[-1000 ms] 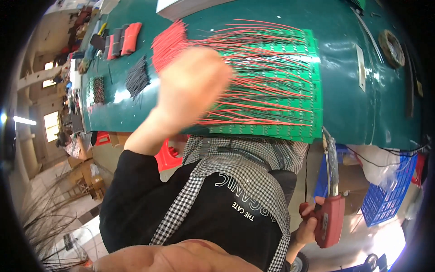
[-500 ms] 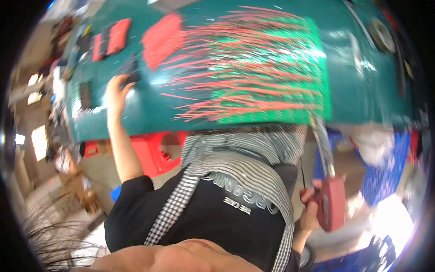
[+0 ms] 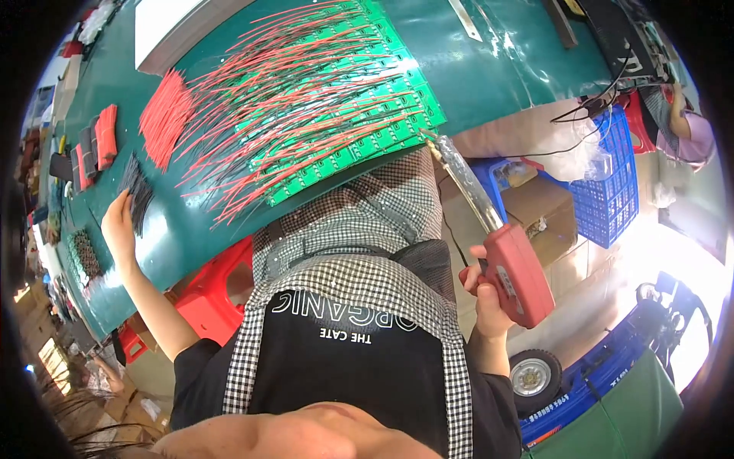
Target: Soldering bundles of red and black wires onto a green printed circuit board array.
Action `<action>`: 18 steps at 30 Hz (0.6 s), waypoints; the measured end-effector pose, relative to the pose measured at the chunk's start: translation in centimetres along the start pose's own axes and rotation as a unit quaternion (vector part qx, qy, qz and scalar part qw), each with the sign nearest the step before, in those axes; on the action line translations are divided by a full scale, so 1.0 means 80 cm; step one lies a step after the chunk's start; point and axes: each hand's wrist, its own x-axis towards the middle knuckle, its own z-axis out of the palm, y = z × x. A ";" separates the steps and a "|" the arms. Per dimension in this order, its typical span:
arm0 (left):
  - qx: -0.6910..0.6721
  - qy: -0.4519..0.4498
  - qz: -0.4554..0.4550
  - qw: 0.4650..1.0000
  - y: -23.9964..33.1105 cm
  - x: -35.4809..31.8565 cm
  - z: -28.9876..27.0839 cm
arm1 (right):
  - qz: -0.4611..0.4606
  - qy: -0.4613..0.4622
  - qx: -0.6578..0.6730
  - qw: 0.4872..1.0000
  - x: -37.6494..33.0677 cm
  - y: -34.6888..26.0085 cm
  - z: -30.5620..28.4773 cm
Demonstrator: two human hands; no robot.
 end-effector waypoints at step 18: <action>-0.449 -0.052 -0.178 0.874 -0.023 0.005 -0.001 | -0.012 0.049 -0.091 0.995 -0.003 0.017 -0.021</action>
